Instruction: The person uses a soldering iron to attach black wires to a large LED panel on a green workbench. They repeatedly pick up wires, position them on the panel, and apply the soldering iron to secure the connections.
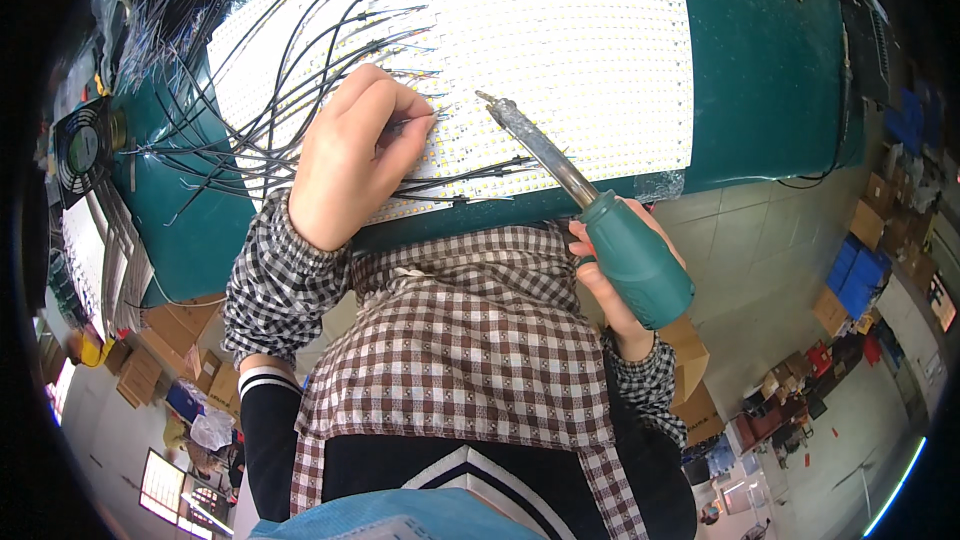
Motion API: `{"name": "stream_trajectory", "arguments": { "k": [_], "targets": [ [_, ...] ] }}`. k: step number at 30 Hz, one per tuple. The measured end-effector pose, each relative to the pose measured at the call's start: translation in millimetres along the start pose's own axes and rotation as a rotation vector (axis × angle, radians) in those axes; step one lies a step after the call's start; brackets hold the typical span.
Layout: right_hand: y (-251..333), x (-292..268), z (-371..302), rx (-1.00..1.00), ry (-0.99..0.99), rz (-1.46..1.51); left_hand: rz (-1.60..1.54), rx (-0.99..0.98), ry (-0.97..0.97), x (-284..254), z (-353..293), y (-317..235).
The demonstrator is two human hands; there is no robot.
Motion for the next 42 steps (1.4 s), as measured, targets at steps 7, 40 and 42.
{"name": "stream_trajectory", "arguments": {
  "k": [7, 40, 42],
  "targets": [
    [2.8, 0.1, 0.8, 0.011, -0.007, -0.022, 0.036, -0.052, -0.061, 3.1, 0.6, -3.1],
    [0.4, 6.1, 1.8, -0.191, 0.124, -0.191, 0.099, -0.020, -0.042, 4.7, 1.1, -6.2],
    [-4.3, 1.0, -0.1, -0.218, 0.117, -0.256, 0.099, -0.028, -0.041, 4.5, 1.1, -6.1]
  ]
}}
Point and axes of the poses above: each hand's wrist, its own z-axis towards the middle knuckle, its own x-axis out of the palm, y = z × x, the point moved 5 cm from there along z, towards the middle knuckle, and after that the axes turned 7 degrees about -y, right-handed, at the moved point
